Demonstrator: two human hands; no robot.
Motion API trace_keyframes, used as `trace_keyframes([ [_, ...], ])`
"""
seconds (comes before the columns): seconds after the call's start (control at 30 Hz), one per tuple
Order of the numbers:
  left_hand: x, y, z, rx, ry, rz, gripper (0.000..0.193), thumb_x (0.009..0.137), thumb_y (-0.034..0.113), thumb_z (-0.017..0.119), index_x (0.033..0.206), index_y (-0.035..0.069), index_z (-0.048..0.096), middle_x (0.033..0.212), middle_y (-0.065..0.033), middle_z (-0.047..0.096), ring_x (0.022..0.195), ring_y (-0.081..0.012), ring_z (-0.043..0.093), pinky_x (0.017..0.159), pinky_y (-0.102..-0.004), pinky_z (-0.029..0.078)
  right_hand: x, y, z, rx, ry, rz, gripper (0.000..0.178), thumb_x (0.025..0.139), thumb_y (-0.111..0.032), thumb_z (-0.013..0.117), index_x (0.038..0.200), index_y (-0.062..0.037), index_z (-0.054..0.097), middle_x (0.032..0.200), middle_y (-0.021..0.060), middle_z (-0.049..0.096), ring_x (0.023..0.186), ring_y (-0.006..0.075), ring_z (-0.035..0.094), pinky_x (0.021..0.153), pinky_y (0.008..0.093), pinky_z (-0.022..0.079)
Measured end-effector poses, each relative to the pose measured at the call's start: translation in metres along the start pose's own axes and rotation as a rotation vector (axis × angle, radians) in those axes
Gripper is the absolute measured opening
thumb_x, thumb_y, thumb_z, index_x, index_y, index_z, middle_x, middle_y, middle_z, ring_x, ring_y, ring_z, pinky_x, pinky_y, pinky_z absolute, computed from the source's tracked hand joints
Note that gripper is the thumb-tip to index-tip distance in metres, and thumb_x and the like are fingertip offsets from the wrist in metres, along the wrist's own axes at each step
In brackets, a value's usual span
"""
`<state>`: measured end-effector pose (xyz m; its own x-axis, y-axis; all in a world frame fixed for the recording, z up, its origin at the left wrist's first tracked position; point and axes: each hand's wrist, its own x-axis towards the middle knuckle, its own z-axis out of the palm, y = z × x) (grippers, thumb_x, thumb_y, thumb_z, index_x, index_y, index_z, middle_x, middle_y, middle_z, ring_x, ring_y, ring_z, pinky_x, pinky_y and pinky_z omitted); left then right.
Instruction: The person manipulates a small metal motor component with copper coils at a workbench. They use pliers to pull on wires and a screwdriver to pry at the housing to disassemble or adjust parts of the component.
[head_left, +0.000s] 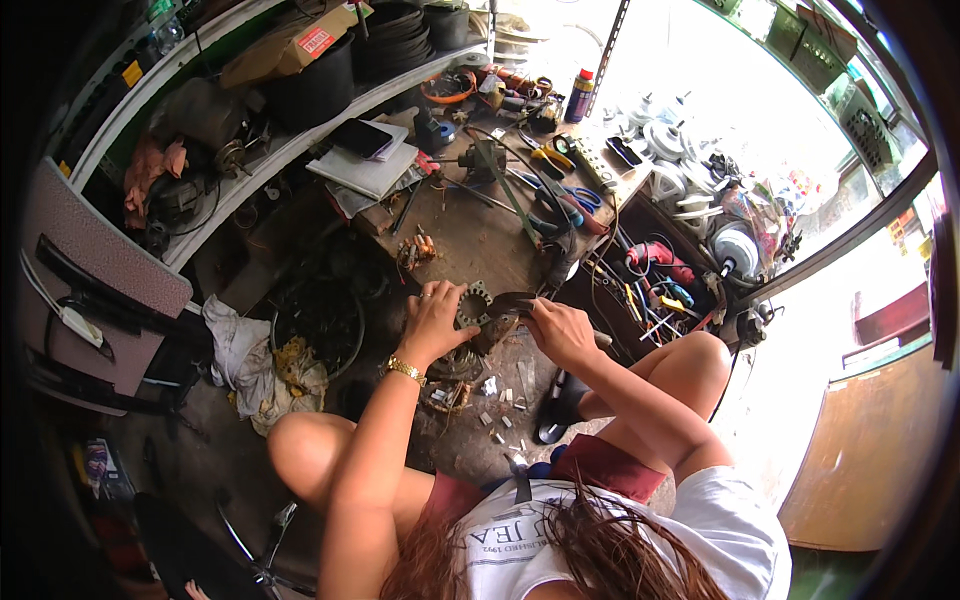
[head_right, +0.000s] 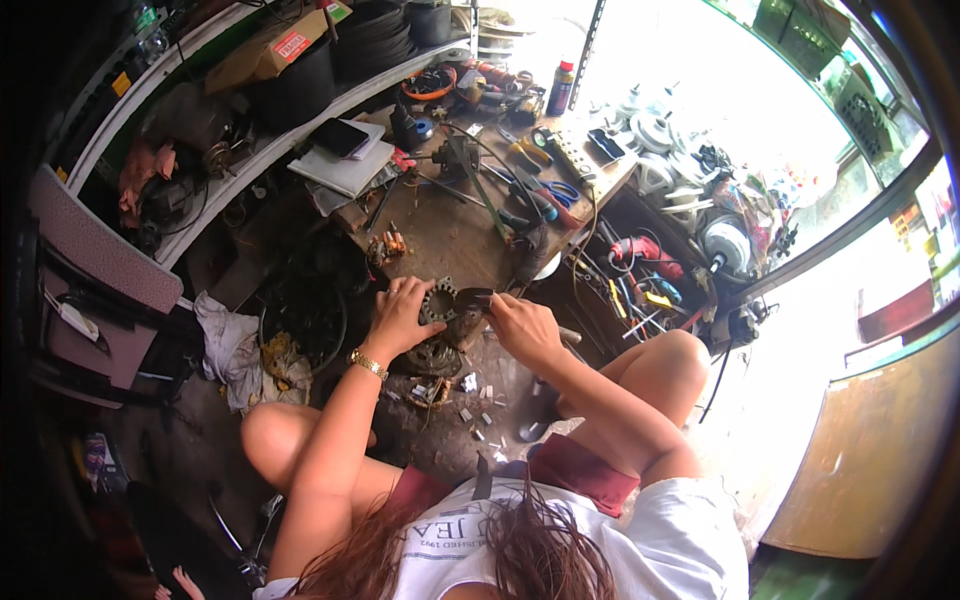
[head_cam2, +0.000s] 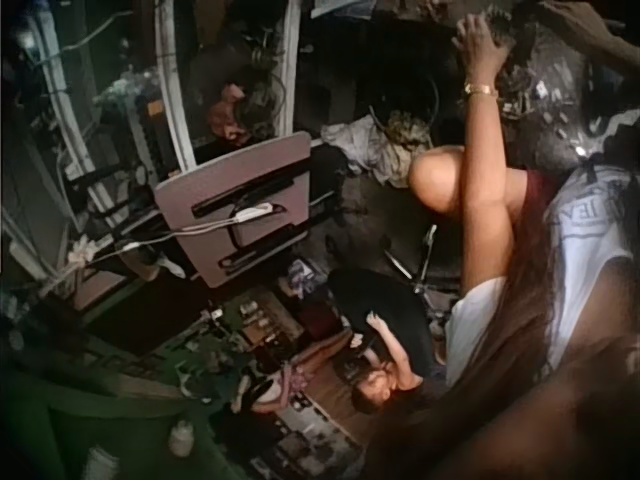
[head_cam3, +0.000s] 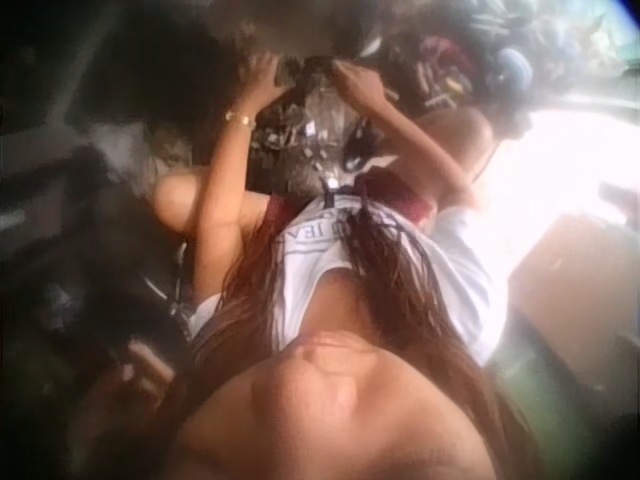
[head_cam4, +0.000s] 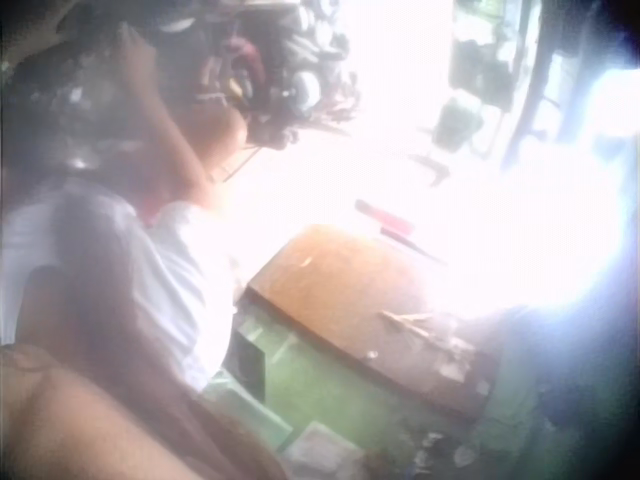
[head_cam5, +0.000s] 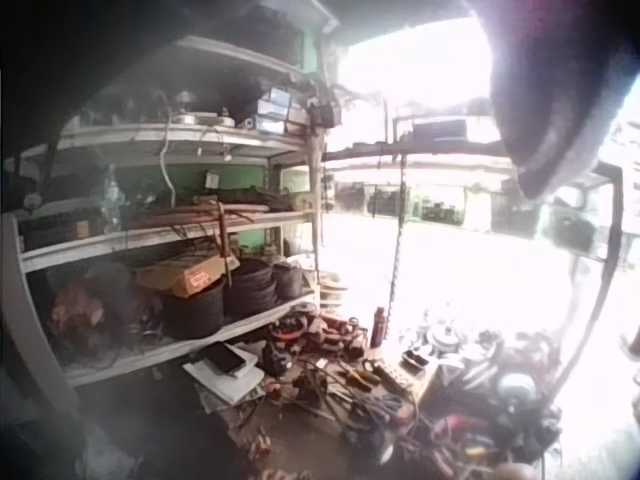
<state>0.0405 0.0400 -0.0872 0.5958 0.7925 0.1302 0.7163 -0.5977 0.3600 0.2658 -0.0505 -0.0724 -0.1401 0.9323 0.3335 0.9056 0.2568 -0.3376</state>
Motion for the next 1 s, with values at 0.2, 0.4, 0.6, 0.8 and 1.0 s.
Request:
trace_keyframes([
  [0.2,-0.001,-0.005,0.004,-0.006,0.019,0.019,0.073,0.069,0.041,0.080,0.129,0.010,0.052,0.121,-0.0051,0.051,0.123,-0.0275,0.041,0.095,-0.0476,0.035,0.003,-0.018,0.001,-0.074,-0.125,-0.056,0.015,0.086,-0.020,0.062,0.095,-0.0089,0.056,0.079,0.0068,0.059,0.073,0.0261,0.064,0.057,0.0390,0.050],
  [0.4,0.003,-0.002,0.003,-0.011,0.010,0.024,0.073,0.068,0.039,0.081,0.129,0.012,0.053,0.120,-0.0050,0.051,0.123,-0.0273,0.042,0.094,-0.0474,0.037,-0.004,0.000,0.000,-0.076,-0.014,-0.036,0.019,0.086,-0.022,0.063,0.097,-0.0081,0.057,0.081,0.0069,0.060,0.074,0.0275,0.064,0.058,0.0397,0.050],
  [0.6,0.001,-0.001,0.003,0.014,0.016,0.014,0.071,0.069,0.039,0.081,0.129,0.010,0.054,0.119,-0.0055,0.052,0.120,-0.0273,0.044,0.094,-0.0485,0.037,0.000,-0.011,-0.012,0.037,0.163,-0.037,0.019,0.087,-0.023,0.063,0.096,-0.0076,0.058,0.082,0.0085,0.060,0.075,0.0303,0.064,0.060,0.0422,0.050],
  [0.8,0.000,-0.004,0.003,0.033,0.018,0.030,0.073,0.069,0.039,0.081,0.130,0.010,0.052,0.120,-0.0067,0.051,0.120,-0.0283,0.043,0.094,-0.0479,0.036,-0.001,-0.013,-0.005,-0.086,0.027,-0.089,0.015,0.088,-0.023,0.060,0.097,-0.0106,0.057,0.078,0.0064,0.062,0.067,0.0290,0.065,0.054,0.0395,0.050],
  [1.0,-0.002,-0.007,0.006,0.042,0.027,0.045,0.075,0.068,0.040,0.081,0.130,0.010,0.052,0.119,-0.0066,0.051,0.119,-0.0283,0.044,0.092,-0.0474,0.037,0.008,-0.021,-0.006,-0.135,-0.078,-0.082,0.016,0.089,-0.025,0.059,0.097,-0.0114,0.056,0.079,0.0064,0.062,0.068,0.0280,0.066,0.053,0.0396,0.049],
])
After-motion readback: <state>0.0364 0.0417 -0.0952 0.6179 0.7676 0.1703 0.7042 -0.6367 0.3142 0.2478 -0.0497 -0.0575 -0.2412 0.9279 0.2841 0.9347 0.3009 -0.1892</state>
